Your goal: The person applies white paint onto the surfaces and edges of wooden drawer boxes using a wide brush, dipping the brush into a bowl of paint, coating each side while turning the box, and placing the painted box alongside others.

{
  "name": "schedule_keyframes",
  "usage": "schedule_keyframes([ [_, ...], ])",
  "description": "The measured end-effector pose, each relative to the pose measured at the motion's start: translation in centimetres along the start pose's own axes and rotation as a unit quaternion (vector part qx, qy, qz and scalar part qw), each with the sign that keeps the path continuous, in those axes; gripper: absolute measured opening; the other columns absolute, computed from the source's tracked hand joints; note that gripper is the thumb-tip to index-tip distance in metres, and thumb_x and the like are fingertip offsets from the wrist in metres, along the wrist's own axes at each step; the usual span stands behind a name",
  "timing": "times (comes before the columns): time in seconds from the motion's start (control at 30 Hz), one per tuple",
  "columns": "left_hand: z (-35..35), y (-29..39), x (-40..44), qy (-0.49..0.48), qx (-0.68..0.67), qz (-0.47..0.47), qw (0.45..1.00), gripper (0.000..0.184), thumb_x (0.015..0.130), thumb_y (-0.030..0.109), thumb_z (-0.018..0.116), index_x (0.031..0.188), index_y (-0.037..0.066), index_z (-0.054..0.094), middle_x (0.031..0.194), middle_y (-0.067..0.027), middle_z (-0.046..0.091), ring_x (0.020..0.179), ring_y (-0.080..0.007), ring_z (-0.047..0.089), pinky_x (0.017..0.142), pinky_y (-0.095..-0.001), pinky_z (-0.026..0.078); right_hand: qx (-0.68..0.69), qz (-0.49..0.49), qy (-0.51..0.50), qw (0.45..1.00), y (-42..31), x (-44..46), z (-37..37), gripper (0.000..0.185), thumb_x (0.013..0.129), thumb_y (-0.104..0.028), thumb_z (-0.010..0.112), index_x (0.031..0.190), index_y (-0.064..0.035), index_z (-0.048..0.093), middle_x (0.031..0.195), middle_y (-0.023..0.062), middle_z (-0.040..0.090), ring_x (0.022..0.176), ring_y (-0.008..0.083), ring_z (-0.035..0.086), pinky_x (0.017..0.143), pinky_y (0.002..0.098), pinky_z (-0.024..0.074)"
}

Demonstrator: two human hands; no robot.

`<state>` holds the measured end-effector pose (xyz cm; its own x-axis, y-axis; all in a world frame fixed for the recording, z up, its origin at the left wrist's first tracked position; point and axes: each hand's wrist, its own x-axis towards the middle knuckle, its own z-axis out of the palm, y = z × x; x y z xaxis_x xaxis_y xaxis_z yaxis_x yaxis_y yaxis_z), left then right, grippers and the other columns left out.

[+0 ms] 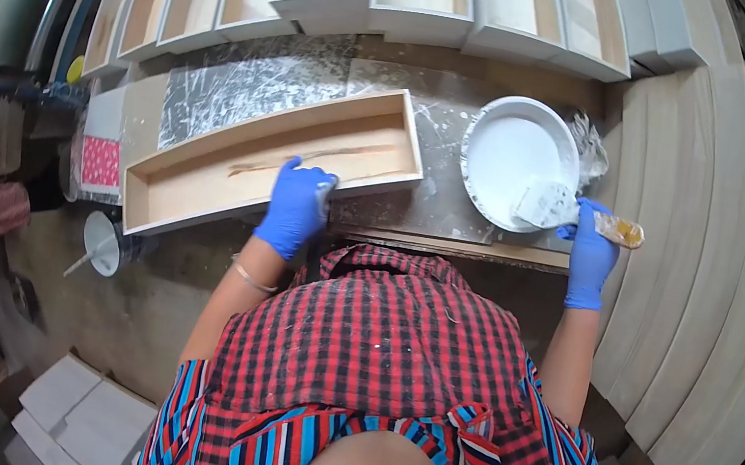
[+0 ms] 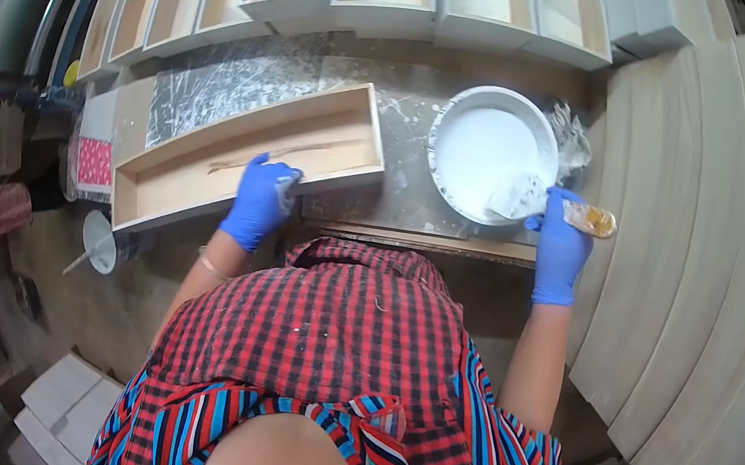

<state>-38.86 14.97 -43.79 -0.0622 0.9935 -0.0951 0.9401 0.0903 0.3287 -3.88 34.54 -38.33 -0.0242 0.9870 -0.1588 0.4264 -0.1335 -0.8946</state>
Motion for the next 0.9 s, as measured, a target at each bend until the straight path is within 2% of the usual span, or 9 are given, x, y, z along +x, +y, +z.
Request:
schedule_keyframes([
  [0.17, -6.1, -2.4, 1.9, -0.136, -0.064, 0.023, 0.988, 0.037, 0.061, 0.002, 0.053, 0.097, 0.007, 0.062, 0.095, -0.0127, 0.064, 0.094, -0.0276, 0.059, 0.099, -0.0427, 0.034, -0.015, 0.012, 0.009, 1.000, -0.9, 0.7, -0.5, 0.018, 0.084, -0.014, 0.058, 0.093, 0.0011, 0.061, 0.078, 0.0054, 0.062, 0.054, 0.0094, 0.057, 0.048, 0.0212, 0.0467],
  [0.3, -7.8, -2.7, 4.4, -0.114, -0.036, 0.007, 0.993, 0.050, 0.062, 0.002, 0.051, 0.111, 0.007, 0.058, 0.101, -0.0154, 0.062, 0.098, -0.0295, 0.057, 0.102, -0.0473, 0.028, -0.033, 0.019, 0.032, 0.999, -0.1, 1.5, -0.9, 0.019, 0.083, -0.016, 0.060, 0.090, 0.0011, 0.062, 0.073, 0.0042, 0.062, 0.054, 0.0094, 0.057, 0.050, 0.0221, 0.0467],
  [0.37, -7.6, -2.2, 4.8, 0.003, -0.011, -0.003, 1.000, 0.059, 0.063, 0.004, 0.051, 0.122, 0.009, 0.051, 0.097, -0.0136, 0.060, 0.096, -0.0294, 0.056, 0.103, -0.0520, 0.024, -0.080, 0.002, 0.039, 0.996, 1.3, 2.2, -1.4, 0.020, 0.082, -0.017, 0.060, 0.089, 0.0012, 0.062, 0.072, 0.0040, 0.062, 0.055, 0.0097, 0.058, 0.052, 0.0226, 0.0471],
  [0.43, -7.5, -1.3, 5.0, -0.064, 0.018, -0.041, 0.997, 0.072, 0.063, 0.004, 0.051, 0.133, 0.010, 0.037, 0.101, -0.0129, 0.056, 0.098, -0.0300, 0.053, 0.104, -0.0550, 0.018, -0.126, -0.013, 0.044, 0.991, 1.6, 2.6, -1.7, 0.021, 0.082, -0.018, 0.060, 0.089, 0.0014, 0.062, 0.072, 0.0038, 0.062, 0.055, 0.0101, 0.058, 0.054, 0.0232, 0.0474],
  [0.5, -6.6, -0.5, 4.3, 0.045, 0.052, -0.037, 0.997, 0.079, 0.062, 0.005, 0.051, 0.138, 0.011, 0.030, 0.106, -0.0130, 0.054, 0.103, -0.0297, 0.050, 0.105, -0.0560, 0.012, -0.218, -0.012, 0.028, 0.975, 1.3, 2.8, -1.8, 0.033, 0.084, -0.032, 0.046, 0.081, -0.0031, 0.060, 0.073, 0.0177, 0.062, 0.070, 0.0304, 0.062, 0.063, 0.0364, 0.0487],
  [0.53, -6.6, -0.5, 4.2, 0.023, 0.055, -0.051, 0.997, 0.082, 0.064, 0.012, 0.056, 0.140, 0.011, 0.025, 0.120, -0.0135, 0.049, 0.117, -0.0309, 0.042, 0.106, -0.0557, 0.006, -0.218, -0.010, 0.031, 0.975, 1.6, 3.1, -1.7, 0.033, 0.084, -0.032, 0.046, 0.081, -0.0031, 0.060, 0.073, 0.0177, 0.062, 0.070, 0.0304, 0.062, 0.063, 0.0364, 0.0487],
  [0.63, -6.9, 1.0, 4.1, 0.032, 0.054, -0.031, 0.998, 0.080, 0.068, 0.025, 0.061, 0.139, 0.013, 0.027, 0.130, -0.0133, 0.044, 0.126, -0.0323, 0.033, 0.106, -0.0562, 0.004, -0.264, 0.007, 0.031, 0.964, 2.1, 4.1, -1.5, 0.030, 0.083, -0.030, 0.054, 0.083, -0.0010, 0.062, 0.069, 0.0099, 0.064, 0.060, 0.0168, 0.063, 0.057, 0.0278, 0.0487],
  [0.7, -6.0, 1.0, 4.1, 0.033, 0.086, -0.021, 0.996, 0.079, 0.069, 0.031, 0.062, 0.139, 0.013, 0.028, 0.133, -0.0124, 0.042, 0.128, -0.0326, 0.031, 0.106, -0.0561, 0.003, -0.329, -0.030, 0.035, 0.943, 2.2, 4.4, -1.3, 0.037, 0.082, -0.036, 0.050, 0.082, -0.0002, 0.060, 0.071, 0.0171, 0.063, 0.068, 0.0276, 0.064, 0.062, 0.0347, 0.0496],
  [0.9, -5.8, 0.3, 5.3, 0.013, 0.162, -0.014, 0.987, 0.077, 0.071, 0.040, 0.063, 0.137, 0.013, 0.033, 0.134, -0.0099, 0.041, 0.129, -0.0318, 0.029, 0.106, -0.0562, 0.006, -0.388, -0.023, 0.046, 0.920, -4.3, 4.1, -0.7, 0.042, 0.082, -0.038, 0.046, 0.084, 0.0016, 0.060, 0.078, 0.0250, 0.060, 0.080, 0.0398, 0.059, 0.071, 0.0428, 0.0474],
])
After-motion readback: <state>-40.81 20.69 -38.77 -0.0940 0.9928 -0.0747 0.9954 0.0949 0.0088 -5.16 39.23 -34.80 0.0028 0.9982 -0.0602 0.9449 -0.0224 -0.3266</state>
